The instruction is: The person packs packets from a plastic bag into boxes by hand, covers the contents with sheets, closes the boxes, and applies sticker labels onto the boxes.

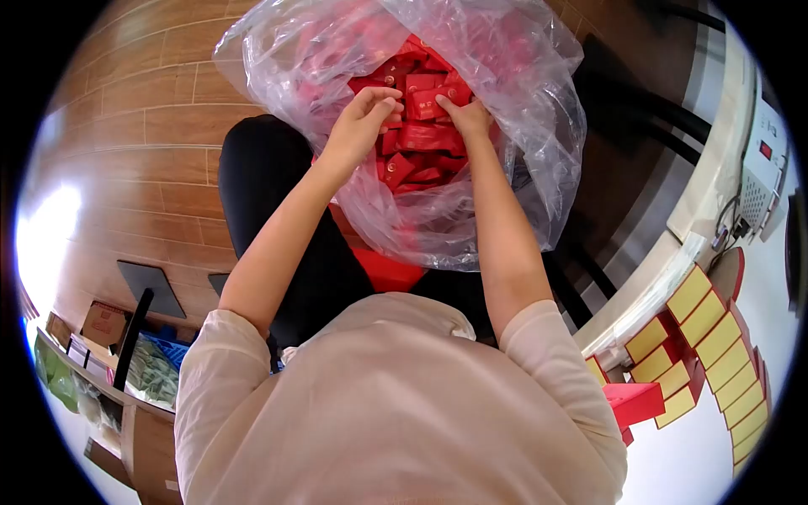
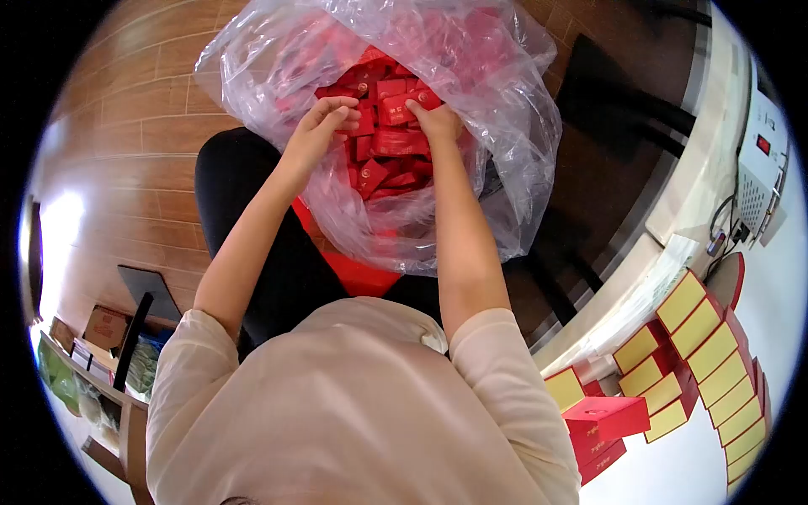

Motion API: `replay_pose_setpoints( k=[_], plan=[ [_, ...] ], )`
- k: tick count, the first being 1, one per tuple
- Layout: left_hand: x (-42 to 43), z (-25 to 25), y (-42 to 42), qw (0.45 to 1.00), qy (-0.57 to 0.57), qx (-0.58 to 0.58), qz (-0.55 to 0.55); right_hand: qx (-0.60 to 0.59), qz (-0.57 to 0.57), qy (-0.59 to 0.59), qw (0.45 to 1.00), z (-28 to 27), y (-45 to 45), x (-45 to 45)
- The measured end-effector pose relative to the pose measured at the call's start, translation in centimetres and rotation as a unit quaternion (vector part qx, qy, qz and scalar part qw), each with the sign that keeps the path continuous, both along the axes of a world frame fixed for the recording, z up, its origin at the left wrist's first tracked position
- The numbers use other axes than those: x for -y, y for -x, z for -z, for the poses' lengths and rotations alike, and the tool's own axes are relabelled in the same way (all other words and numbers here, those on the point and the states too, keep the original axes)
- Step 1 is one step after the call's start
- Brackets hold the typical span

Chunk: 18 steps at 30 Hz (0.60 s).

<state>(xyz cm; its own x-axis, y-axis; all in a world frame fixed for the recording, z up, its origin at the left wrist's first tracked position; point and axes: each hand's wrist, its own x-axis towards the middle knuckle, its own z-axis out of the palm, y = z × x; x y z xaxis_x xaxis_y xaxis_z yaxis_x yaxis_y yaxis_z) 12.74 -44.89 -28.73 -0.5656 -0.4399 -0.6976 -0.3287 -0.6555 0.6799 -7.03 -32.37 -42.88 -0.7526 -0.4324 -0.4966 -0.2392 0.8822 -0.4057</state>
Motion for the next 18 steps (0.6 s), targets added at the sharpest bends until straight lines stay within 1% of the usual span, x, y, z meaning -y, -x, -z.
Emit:
replay_pose_setpoints(
  k=[1, 2, 4, 5, 6, 7, 8, 9, 10, 11, 12, 14, 15, 16, 17, 18],
  plan=[
    [0.0, 0.2, 0.1, 1.0, -0.004, 0.003, 0.006, -0.007, 0.02, -0.037, 0.999, 0.0, -0.5, 0.2],
    [-0.1, 0.3, 0.2, 1.0, -0.014, 0.002, 0.002, -0.005, 0.025, -0.041, 0.999, -0.1, -1.1, 0.5],
    [0.0, 0.4, 0.3, 1.0, -0.024, 0.002, -0.003, 0.022, 0.003, -0.121, 0.992, -0.1, -2.4, 1.0],
    [0.1, 0.3, 0.4, 1.0, -0.022, 0.0, -0.011, 0.024, 0.003, -0.122, 0.992, 0.7, -2.9, 0.7],
    [0.1, 0.3, 0.3, 1.0, -0.02, -0.001, -0.021, 0.112, 0.036, -0.028, 0.993, 1.0, -3.7, 0.5],
    [0.1, 0.4, 0.1, 1.0, -0.021, 0.001, -0.022, 0.199, 0.068, 0.065, 0.976, 1.3, -4.3, 0.4],
    [0.2, 0.7, 0.0, 0.999, -0.014, 0.011, -0.029, 0.237, 0.122, 0.116, 0.957, 1.3, -5.0, -0.2],
    [0.2, 1.0, 0.0, 0.999, -0.007, 0.021, -0.036, 0.236, 0.119, 0.117, 0.957, -0.4, -5.4, -0.1],
    [0.2, 1.3, -0.1, 0.999, -0.006, 0.018, -0.039, 0.231, 0.139, 0.145, 0.952, -1.6, -5.7, -0.1],
    [0.2, 1.6, -0.2, 0.997, 0.029, 0.032, -0.068, 0.225, 0.159, 0.174, 0.946, -2.8, -6.0, 0.0],
    [0.1, 1.6, -0.2, 0.992, 0.064, 0.045, -0.096, 0.223, 0.156, 0.176, 0.946, -3.2, -6.0, -0.4],
    [-0.1, 1.5, -0.3, 0.992, 0.084, 0.035, -0.091, 0.271, 0.289, 0.234, 0.888, -4.1, -5.7, -1.4],
    [-0.4, 1.4, -0.1, 0.991, 0.101, 0.028, -0.082, 0.266, 0.288, 0.237, 0.889, -5.9, -5.9, -1.4],
    [-0.6, 1.5, -0.1, 0.991, 0.101, 0.02, -0.082, 0.315, 0.344, 0.236, 0.853, -9.0, -6.0, -0.9],
    [-0.9, 1.7, -0.2, 0.992, 0.113, 0.037, -0.037, 0.361, 0.397, 0.234, 0.81, -10.9, -6.0, -0.8],
    [-1.2, 1.8, -0.1, 0.991, 0.126, 0.053, 0.008, 0.39, 0.404, 0.246, 0.79, -11.2, -6.1, -1.3]
  ],
)
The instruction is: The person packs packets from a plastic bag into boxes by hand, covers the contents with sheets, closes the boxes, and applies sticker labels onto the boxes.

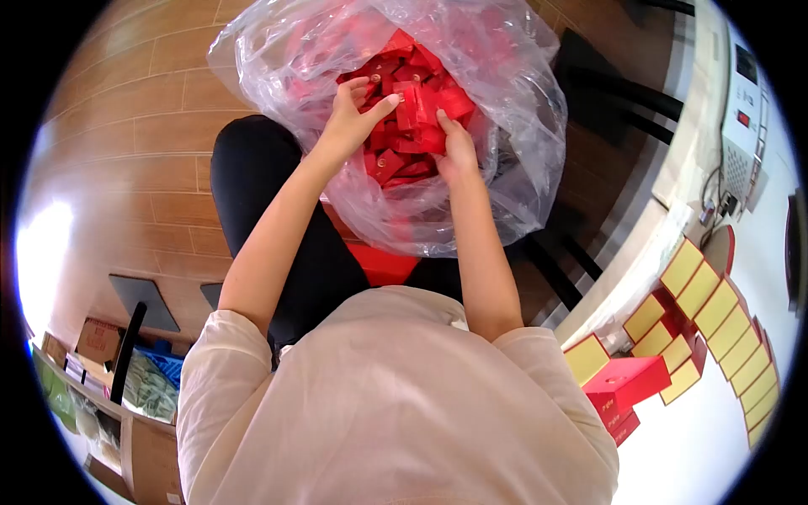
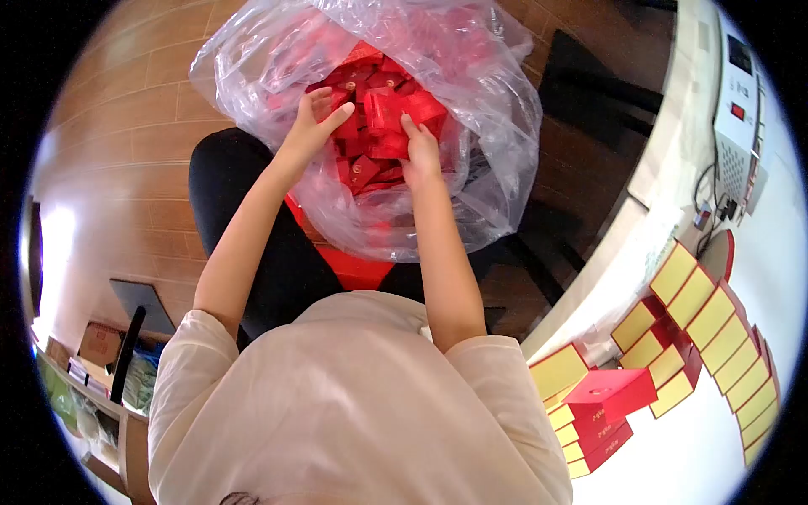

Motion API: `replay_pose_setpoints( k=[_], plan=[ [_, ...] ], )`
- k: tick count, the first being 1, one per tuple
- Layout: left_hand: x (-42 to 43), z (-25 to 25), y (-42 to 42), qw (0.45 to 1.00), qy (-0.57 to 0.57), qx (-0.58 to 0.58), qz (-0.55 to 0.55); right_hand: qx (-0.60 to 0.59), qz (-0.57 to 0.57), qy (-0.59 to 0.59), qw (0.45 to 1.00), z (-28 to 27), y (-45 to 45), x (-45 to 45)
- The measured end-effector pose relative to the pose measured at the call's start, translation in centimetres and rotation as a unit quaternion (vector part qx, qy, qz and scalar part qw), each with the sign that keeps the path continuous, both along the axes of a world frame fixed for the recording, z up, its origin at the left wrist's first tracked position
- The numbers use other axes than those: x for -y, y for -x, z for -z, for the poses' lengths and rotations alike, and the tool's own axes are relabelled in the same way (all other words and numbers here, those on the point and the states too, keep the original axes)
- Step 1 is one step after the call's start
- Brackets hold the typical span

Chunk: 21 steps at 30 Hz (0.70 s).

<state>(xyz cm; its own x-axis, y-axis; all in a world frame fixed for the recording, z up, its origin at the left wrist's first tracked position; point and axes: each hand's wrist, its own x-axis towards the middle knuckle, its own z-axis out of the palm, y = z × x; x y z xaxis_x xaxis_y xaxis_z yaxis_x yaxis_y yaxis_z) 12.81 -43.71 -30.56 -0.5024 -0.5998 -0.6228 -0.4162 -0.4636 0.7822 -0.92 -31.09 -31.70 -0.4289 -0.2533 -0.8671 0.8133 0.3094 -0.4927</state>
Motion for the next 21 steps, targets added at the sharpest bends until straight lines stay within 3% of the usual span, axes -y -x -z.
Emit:
replay_pose_setpoints(
  k=[5, 7, 9, 11, 14, 17, 19, 21],
  plan=[
    [-1.5, -1.3, -0.1, 0.99, -0.054, -0.116, 0.065, 0.019, 0.056, 0.08, 0.995, -1.8, -2.1, -0.7],
    [-2.5, -1.9, -0.4, 0.968, 0.063, -0.19, 0.15, -0.028, 0.079, 0.096, 0.992, -3.1, -3.6, -0.4],
    [-2.9, -2.4, -0.7, 0.961, 0.121, -0.181, 0.172, -0.035, 0.06, -0.002, 0.998, -5.1, -5.3, 0.2],
    [-3.2, -2.7, -0.7, 0.974, 0.031, -0.191, 0.121, -0.011, 0.128, 0.037, 0.991, -6.0, -6.6, 0.4],
    [-3.7, -2.3, -0.7, 0.962, 0.059, -0.261, 0.051, -0.062, 0.178, 0.086, 0.978, -6.1, -7.0, 0.8],
    [-2.5, -2.7, -0.9, 0.952, 0.045, -0.3, -0.031, -0.078, 0.144, 0.146, 0.976, -4.6, -6.4, -0.3],
    [-0.9, -3.1, -1.4, 0.943, -0.004, -0.306, -0.134, -0.098, 0.14, 0.113, 0.979, -4.9, -5.8, -1.2],
    [0.6, -3.3, -2.2, 0.927, -0.125, -0.303, -0.181, -0.116, 0.135, 0.076, 0.981, -5.5, -5.2, -2.2]
  ],
)
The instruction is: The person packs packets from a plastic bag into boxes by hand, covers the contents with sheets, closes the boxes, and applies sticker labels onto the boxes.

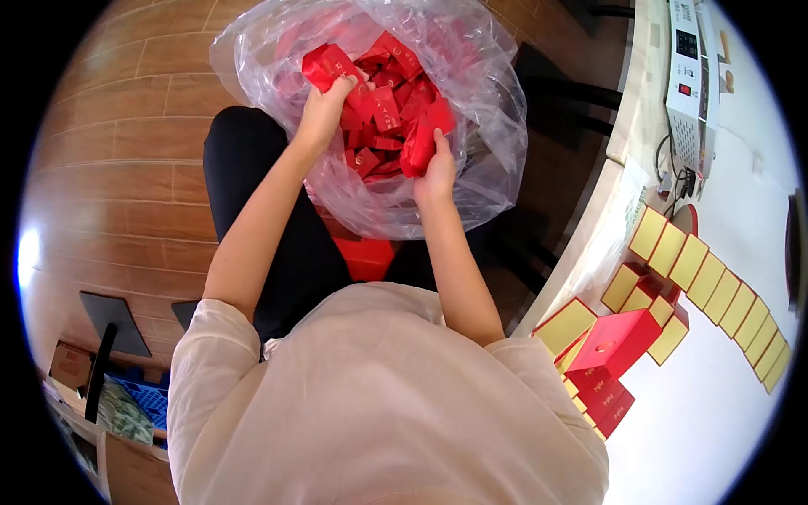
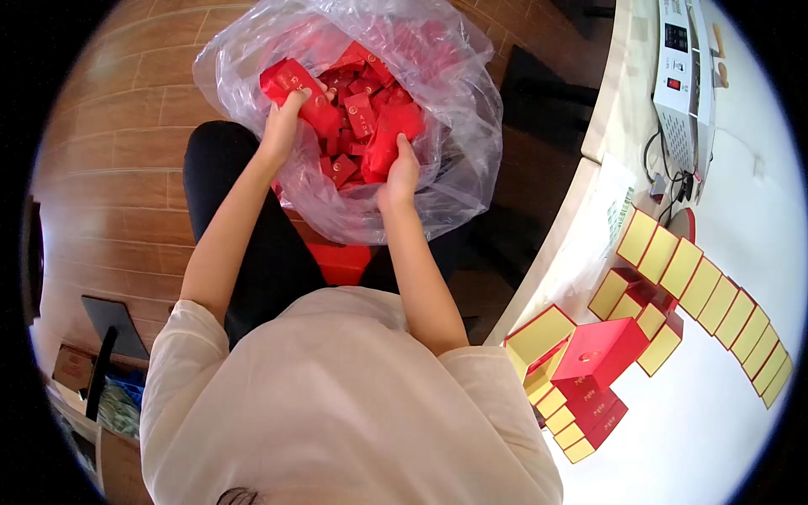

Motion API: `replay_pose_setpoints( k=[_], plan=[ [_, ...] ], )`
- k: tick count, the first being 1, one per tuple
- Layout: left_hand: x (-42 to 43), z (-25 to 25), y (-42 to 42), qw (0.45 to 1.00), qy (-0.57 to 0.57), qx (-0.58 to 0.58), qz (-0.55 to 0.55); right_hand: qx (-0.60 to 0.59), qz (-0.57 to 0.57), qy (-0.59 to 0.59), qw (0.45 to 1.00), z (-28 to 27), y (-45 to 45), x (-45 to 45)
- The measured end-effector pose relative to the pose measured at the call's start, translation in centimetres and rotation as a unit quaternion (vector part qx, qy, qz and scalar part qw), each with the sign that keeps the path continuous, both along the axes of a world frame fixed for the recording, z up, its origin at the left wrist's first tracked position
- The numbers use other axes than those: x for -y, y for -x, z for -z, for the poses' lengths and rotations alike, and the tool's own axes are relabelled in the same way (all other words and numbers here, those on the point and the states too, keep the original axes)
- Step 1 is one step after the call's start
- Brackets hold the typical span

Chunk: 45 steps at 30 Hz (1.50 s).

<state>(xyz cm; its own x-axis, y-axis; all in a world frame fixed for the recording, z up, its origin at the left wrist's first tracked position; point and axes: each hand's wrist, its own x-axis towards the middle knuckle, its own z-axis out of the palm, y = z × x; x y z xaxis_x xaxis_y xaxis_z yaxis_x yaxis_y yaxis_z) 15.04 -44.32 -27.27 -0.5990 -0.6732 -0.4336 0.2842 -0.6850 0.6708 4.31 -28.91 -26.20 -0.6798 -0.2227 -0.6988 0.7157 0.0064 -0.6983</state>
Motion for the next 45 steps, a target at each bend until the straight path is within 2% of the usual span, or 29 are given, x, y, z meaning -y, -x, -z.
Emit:
replay_pose_setpoints(
  k=[1, 2, 4, 5, 6, 8, 9, 12, 14, 16, 17, 19, 21, 24, 25, 27, 28, 29, 30, 32, 34, 36, 38, 39, 41, 43, 45],
  plan=[
    [0.4, 0.2, -0.3, 0.998, 0.003, 0.009, 0.054, -0.016, -0.006, 0.0, 1.0, -0.4, 0.2, -0.5],
    [-0.1, 0.1, -0.3, 0.999, 0.002, 0.007, 0.052, -0.032, -0.011, 0.001, 0.999, -0.8, 0.3, -1.0],
    [-1.9, -1.1, 0.0, 0.981, 0.088, 0.054, 0.165, -0.068, -0.059, 0.011, 0.996, -1.7, 0.3, -1.3],
    [-2.2, -1.7, -0.1, 0.957, 0.089, 0.057, 0.269, -0.052, -0.075, 0.036, 0.995, -1.7, 0.3, -1.4],
    [-3.5, 0.7, 0.4, 0.942, 0.199, 0.068, 0.262, -0.034, -0.091, 0.06, 0.993, -1.6, 0.3, -1.5],
    [-4.7, 1.0, 0.4, 0.926, 0.218, 0.055, 0.302, -0.051, -0.101, 0.048, 0.992, -1.0, -0.4, -0.8],
    [-4.6, -0.8, 0.2, 0.925, 0.177, 0.078, 0.326, -0.068, -0.11, 0.036, 0.991, -0.7, -0.8, -0.4],
    [-3.9, -2.3, 0.2, 0.923, 0.187, 0.07, 0.328, -0.015, -0.07, 0.045, 0.996, -0.5, -1.3, 0.8],
    [-3.8, -2.6, 0.1, 0.928, 0.168, 0.075, 0.324, -0.022, -0.085, 0.057, 0.994, -0.3, -1.3, 1.0],
    [-4.3, -2.0, 0.2, 0.933, 0.148, 0.081, 0.318, -0.105, -0.157, -0.005, 0.982, -0.8, -1.2, 1.4],
    [-5.2, -0.8, 0.4, 0.942, 0.109, 0.092, 0.305, -0.104, -0.158, -0.005, 0.982, -0.6, -1.1, 1.4],
    [-5.5, -0.7, 0.5, 0.949, 0.07, 0.104, 0.291, -0.19, -0.251, -0.114, 0.942, 0.1, -0.7, 1.7],
    [-5.7, -1.2, 0.5, 0.968, 0.046, 0.045, 0.241, -0.226, -0.257, -0.131, 0.93, 0.4, -0.6, 2.1],
    [-5.4, -2.4, 0.4, 0.981, 0.002, 0.036, 0.189, -0.314, -0.271, -0.16, 0.896, -0.6, -0.5, 2.5],
    [-5.2, -2.3, 0.5, 0.981, 0.006, 0.036, 0.19, -0.366, -0.28, -0.172, 0.871, -1.2, -0.4, 2.7],
    [-5.2, -1.2, 0.6, 0.982, -0.095, -0.031, 0.159, -0.402, -0.273, -0.179, 0.856, -2.9, -0.7, 2.8],
    [-5.4, -0.3, 0.4, 0.982, -0.092, -0.032, 0.161, -0.435, -0.268, -0.187, 0.839, -3.7, -0.8, 2.6],
    [-5.5, 0.6, 0.1, 0.987, 0.024, 0.003, 0.157, -0.481, -0.3, -0.259, 0.782, -3.9, -0.6, 2.0],
    [-5.5, -0.3, 0.0, 0.986, 0.067, 0.027, 0.151, -0.483, -0.297, -0.258, 0.782, -4.3, -0.3, 1.5],
    [-5.5, -1.2, 0.0, 0.982, 0.111, 0.052, 0.147, -0.67, -0.366, -0.267, 0.588, -4.8, -0.1, 0.5],
    [-5.8, -0.6, 0.3, 0.96, 0.192, 0.166, 0.119, -0.667, -0.388, -0.259, 0.581, -5.5, -0.6, -0.1],
    [-5.8, -0.8, 0.3, 0.958, 0.199, 0.156, 0.136, -0.65, -0.438, -0.196, 0.589, -5.6, -1.4, -0.5],
    [-6.0, -2.0, 0.0, 0.968, 0.136, 0.137, 0.16, -0.653, -0.442, -0.19, 0.585, -5.6, -1.9, -0.9],
    [-6.1, -1.5, 0.0, 0.968, 0.137, 0.138, 0.161, -0.663, -0.442, -0.176, 0.578, -5.5, -2.0, -1.1],
    [-6.3, 0.0, -0.1, 0.985, 0.044, 0.067, 0.15, -0.673, -0.439, -0.163, 0.573, -5.6, -1.9, -1.5],
    [-5.7, -1.7, -0.7, 0.985, 0.024, 0.05, 0.165, -0.663, -0.476, -0.103, 0.569, -6.2, -1.6, -2.0],
    [-5.2, -2.4, -0.6, 0.985, -0.01, 0.029, 0.169, -0.66, -0.459, -0.085, 0.588, -7.0, -1.4, -2.5]
  ],
)
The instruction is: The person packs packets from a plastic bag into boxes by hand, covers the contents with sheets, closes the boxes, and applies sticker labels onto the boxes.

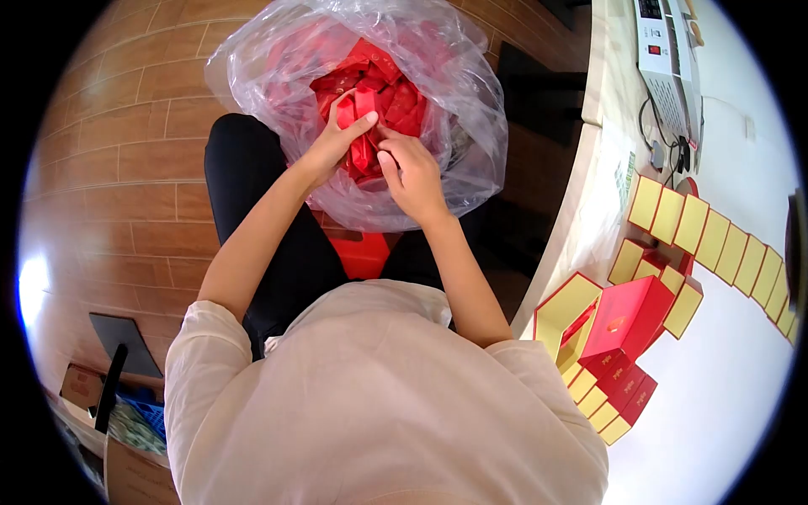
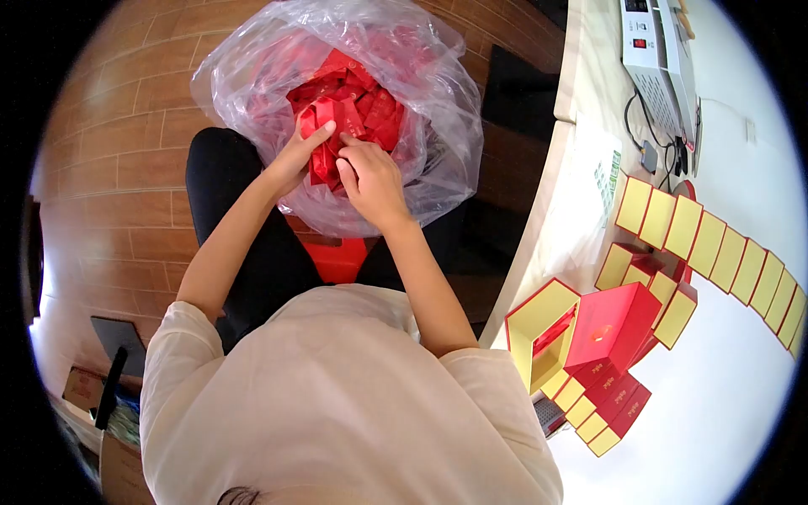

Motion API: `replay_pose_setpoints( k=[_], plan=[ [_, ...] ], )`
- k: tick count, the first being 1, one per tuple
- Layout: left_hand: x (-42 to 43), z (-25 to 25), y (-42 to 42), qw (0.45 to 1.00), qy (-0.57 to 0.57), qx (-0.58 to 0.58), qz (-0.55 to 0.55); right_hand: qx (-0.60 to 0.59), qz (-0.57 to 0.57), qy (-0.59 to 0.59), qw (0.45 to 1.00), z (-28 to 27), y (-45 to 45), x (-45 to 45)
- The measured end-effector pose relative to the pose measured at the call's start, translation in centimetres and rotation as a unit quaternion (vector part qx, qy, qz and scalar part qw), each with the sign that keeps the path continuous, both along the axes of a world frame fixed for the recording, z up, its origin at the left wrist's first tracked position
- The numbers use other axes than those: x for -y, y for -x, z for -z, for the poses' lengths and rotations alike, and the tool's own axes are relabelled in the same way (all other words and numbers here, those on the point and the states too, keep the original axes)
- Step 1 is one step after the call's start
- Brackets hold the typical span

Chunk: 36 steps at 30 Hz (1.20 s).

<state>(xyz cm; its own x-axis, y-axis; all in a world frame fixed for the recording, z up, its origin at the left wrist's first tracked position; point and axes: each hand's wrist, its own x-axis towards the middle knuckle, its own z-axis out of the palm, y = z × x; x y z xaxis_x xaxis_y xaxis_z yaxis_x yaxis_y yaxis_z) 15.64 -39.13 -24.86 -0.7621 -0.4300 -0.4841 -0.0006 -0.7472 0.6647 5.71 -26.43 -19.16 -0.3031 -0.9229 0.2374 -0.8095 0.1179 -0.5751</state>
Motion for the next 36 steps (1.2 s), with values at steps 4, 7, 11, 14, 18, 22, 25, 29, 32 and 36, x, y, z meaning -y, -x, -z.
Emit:
replay_pose_setpoints(
  k=[4, 7, 11, 14, 18, 22, 25, 29, 32, 36],
  plan=[
    [-0.6, -1.9, 0.1, 0.995, -0.065, 0.007, -0.078, 0.044, 0.057, 0.036, 0.997, -1.6, -1.7, -1.3],
    [-2.0, -2.3, -0.4, 0.992, -0.084, 0.053, -0.082, 0.027, 0.03, 0.045, 0.998, -1.8, -3.2, -2.1],
    [-3.5, -2.5, -0.7, 0.987, -0.035, 0.116, -0.101, -0.005, 0.023, 0.029, 0.999, -1.8, -3.6, -3.0],
    [-3.6, -2.6, -0.9, 0.993, -0.015, 0.099, -0.062, -0.013, -0.016, 0.011, 1.0, -3.2, -3.6, -3.3],
    [-3.4, -4.4, -1.1, 0.995, -0.042, 0.071, 0.048, -0.031, -0.059, -0.017, 0.998, -3.4, -3.6, -3.7],
    [-4.3, -3.9, -1.1, 0.993, -0.097, 0.074, -0.012, 0.098, 0.078, 0.042, 0.991, -3.2, -5.3, -3.7],
    [-4.9, -2.5, -0.7, 0.978, 0.068, 0.105, -0.168, 0.183, 0.263, 0.037, 0.946, -2.2, -6.1, -3.6],
    [-6.0, -2.4, -1.1, 0.935, 0.24, 0.145, -0.217, 0.12, 0.223, -0.21, 0.944, -1.2, -6.1, -2.4],
    [-6.6, -2.0, -1.3, 0.925, 0.237, 0.13, -0.266, 0.1, 0.218, -0.204, 0.949, -1.0, -6.3, -1.3],
    [-5.7, -1.0, -1.6, 0.919, 0.23, 0.142, -0.288, 0.067, 0.158, -0.147, 0.974, 1.0, -6.2, -0.6]
  ],
)
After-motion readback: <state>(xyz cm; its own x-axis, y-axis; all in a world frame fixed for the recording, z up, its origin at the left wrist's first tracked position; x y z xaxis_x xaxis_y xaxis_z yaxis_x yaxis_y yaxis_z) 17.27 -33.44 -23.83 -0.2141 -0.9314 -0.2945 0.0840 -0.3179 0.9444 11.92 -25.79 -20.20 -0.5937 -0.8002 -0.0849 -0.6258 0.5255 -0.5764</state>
